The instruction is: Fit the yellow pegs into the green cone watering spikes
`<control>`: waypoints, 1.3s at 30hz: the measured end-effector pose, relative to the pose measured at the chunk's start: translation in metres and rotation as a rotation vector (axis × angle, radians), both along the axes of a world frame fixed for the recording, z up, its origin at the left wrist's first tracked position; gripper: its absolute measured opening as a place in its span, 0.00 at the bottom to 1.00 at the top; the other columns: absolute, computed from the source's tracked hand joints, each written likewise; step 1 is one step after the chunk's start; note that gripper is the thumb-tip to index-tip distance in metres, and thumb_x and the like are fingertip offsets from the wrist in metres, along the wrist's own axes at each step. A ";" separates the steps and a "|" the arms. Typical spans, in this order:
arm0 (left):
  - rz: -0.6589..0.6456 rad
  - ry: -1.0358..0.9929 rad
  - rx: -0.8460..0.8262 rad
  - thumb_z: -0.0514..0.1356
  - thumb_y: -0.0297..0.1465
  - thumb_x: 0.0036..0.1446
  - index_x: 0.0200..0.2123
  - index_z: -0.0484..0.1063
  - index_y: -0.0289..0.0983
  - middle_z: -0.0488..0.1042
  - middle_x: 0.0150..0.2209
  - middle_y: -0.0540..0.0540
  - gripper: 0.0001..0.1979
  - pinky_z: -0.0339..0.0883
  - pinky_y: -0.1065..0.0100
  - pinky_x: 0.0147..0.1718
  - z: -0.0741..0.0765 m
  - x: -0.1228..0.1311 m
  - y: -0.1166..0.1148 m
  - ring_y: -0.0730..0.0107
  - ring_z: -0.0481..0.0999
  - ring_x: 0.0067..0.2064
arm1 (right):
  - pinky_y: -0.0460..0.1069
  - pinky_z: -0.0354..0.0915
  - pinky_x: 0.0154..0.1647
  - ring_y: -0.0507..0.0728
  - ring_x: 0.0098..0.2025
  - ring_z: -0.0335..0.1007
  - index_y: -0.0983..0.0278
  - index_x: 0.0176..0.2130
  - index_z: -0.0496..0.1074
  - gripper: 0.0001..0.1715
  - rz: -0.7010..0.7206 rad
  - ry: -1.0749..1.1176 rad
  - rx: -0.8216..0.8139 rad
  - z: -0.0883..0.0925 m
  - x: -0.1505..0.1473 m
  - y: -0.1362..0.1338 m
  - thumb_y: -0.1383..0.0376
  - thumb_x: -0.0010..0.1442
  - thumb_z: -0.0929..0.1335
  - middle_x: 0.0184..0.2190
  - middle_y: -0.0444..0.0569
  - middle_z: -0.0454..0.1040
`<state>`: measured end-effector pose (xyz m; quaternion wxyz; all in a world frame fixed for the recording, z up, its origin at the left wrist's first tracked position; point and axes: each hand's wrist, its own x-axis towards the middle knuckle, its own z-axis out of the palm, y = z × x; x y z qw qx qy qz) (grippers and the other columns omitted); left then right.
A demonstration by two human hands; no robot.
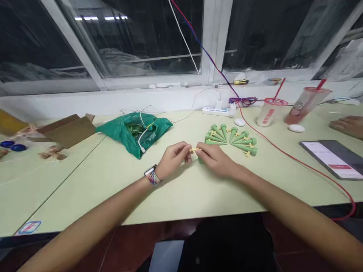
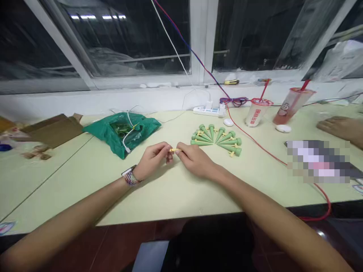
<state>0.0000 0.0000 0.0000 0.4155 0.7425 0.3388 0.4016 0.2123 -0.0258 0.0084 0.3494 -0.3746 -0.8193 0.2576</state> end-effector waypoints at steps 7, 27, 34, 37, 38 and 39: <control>0.059 -0.032 -0.008 0.63 0.43 0.66 0.41 0.73 0.38 0.78 0.31 0.48 0.14 0.72 0.68 0.30 -0.006 -0.004 0.013 0.70 0.77 0.31 | 0.50 0.50 0.32 0.54 0.28 0.58 0.60 0.32 0.58 0.16 -0.180 -0.039 0.066 -0.002 0.004 0.003 0.61 0.73 0.61 0.25 0.42 0.63; 0.283 0.307 0.494 0.63 0.34 0.66 0.52 0.80 0.40 0.81 0.43 0.44 0.13 0.70 0.56 0.52 -0.012 -0.011 0.046 0.59 0.77 0.48 | 0.50 0.50 0.32 0.54 0.27 0.56 0.61 0.30 0.60 0.17 -0.225 0.014 0.011 -0.004 0.005 0.007 0.60 0.72 0.62 0.23 0.41 0.60; -0.016 0.092 0.420 0.65 0.37 0.67 0.49 0.82 0.41 0.82 0.41 0.43 0.11 0.74 0.64 0.40 0.008 -0.006 0.003 0.65 0.80 0.41 | 0.49 0.53 0.31 0.52 0.28 0.56 0.62 0.30 0.65 0.22 0.055 0.203 -0.199 -0.002 0.002 0.005 0.52 0.73 0.63 0.24 0.40 0.61; -0.017 0.043 0.303 0.67 0.38 0.65 0.45 0.82 0.39 0.83 0.41 0.42 0.10 0.74 0.64 0.39 0.011 -0.002 -0.002 0.64 0.82 0.41 | 0.48 0.52 0.29 0.51 0.26 0.56 0.63 0.32 0.68 0.25 0.096 0.290 -0.302 0.000 0.001 0.004 0.47 0.71 0.65 0.22 0.39 0.61; -0.024 0.031 0.252 0.67 0.38 0.65 0.44 0.82 0.39 0.83 0.41 0.42 0.10 0.74 0.64 0.39 0.012 -0.002 -0.001 0.64 0.83 0.40 | 0.48 0.52 0.28 0.51 0.25 0.55 0.63 0.33 0.69 0.25 0.098 0.309 -0.330 0.001 0.000 0.004 0.46 0.70 0.65 0.21 0.38 0.61; -0.027 0.020 0.204 0.67 0.38 0.65 0.44 0.82 0.38 0.84 0.40 0.42 0.11 0.75 0.64 0.39 0.012 -0.003 0.002 0.64 0.83 0.40 | 0.48 0.51 0.27 0.50 0.23 0.54 0.63 0.34 0.70 0.25 0.097 0.323 -0.354 0.001 0.001 0.004 0.45 0.69 0.66 0.20 0.38 0.61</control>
